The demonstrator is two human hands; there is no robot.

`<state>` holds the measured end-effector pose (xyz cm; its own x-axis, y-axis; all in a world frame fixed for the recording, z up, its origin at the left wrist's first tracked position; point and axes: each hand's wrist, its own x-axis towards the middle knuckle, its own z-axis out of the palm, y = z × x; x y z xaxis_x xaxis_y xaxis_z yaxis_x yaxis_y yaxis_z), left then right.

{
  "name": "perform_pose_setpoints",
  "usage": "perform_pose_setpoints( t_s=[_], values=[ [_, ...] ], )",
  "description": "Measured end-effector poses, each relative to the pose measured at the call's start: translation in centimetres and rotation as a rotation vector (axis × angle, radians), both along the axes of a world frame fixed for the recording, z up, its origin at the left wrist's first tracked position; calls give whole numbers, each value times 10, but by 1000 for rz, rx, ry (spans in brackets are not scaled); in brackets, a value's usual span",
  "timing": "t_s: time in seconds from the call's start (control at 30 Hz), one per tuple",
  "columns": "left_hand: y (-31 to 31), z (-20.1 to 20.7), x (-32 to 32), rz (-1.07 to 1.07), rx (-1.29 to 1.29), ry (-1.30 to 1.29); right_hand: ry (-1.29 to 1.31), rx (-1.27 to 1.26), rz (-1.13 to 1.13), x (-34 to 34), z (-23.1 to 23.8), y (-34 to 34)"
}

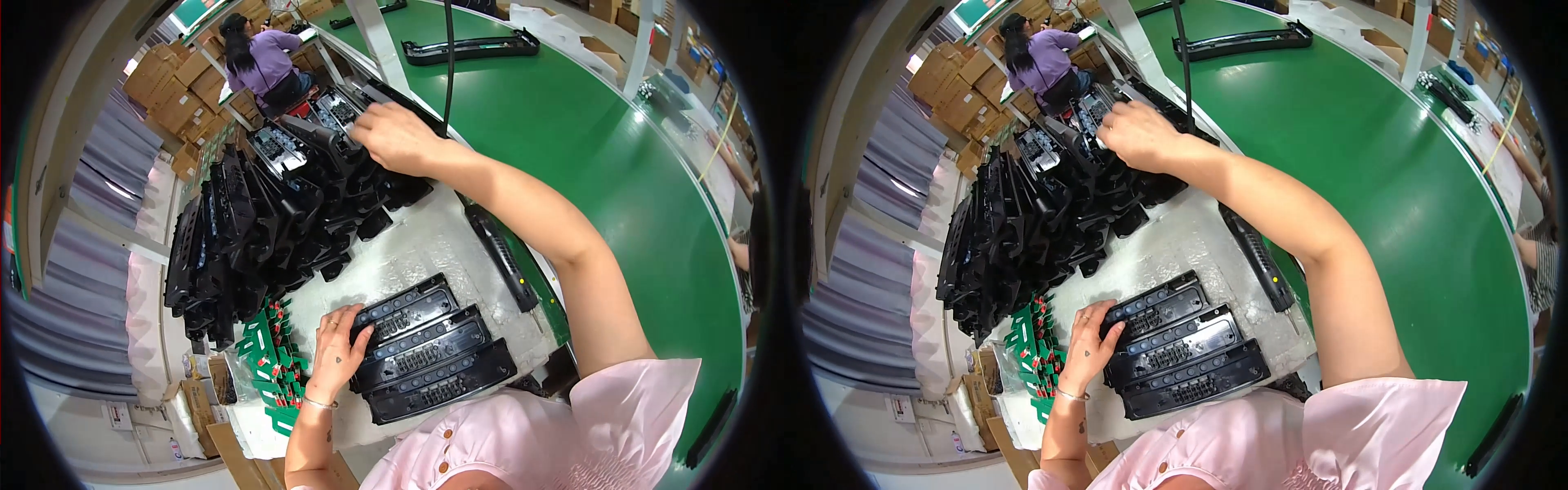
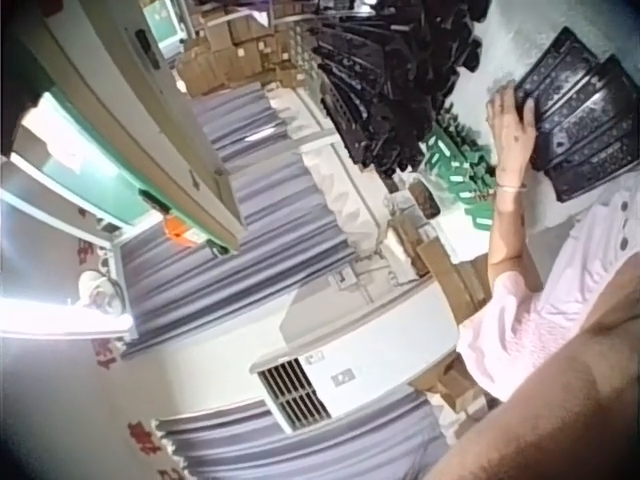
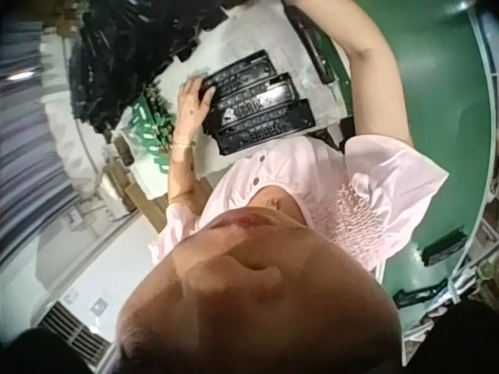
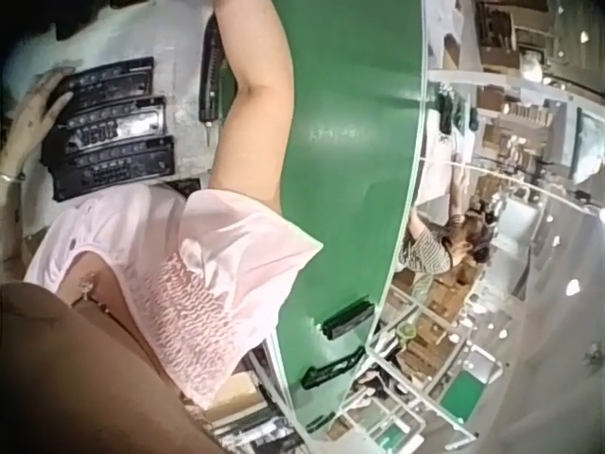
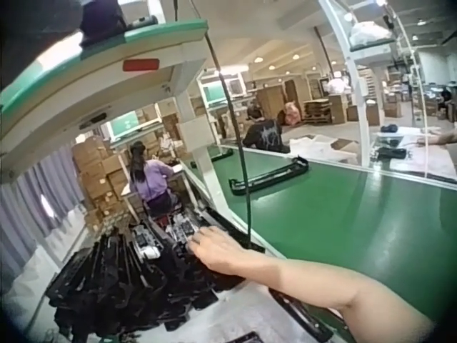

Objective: Assemble electronic circuit boards into plastic housings and secure them with an electric screwdriver.

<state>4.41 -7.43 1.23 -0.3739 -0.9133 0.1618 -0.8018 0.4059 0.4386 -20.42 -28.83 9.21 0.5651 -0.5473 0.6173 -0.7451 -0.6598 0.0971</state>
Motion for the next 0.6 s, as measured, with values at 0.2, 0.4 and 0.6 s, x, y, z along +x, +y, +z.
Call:
perform_pose_setpoints(
  t_s=[0.2,0.4,0.6],
  values=[
    [5,14,6,69,-18,64,-59,-108,143,9,-5,1],
    [-5,41,-19,55,-125,143,-226,-129,254,-4,6,-3],
    [-14,56,-30,-33,219,890,-281,-252,350,-10,30,47]
  ],
)
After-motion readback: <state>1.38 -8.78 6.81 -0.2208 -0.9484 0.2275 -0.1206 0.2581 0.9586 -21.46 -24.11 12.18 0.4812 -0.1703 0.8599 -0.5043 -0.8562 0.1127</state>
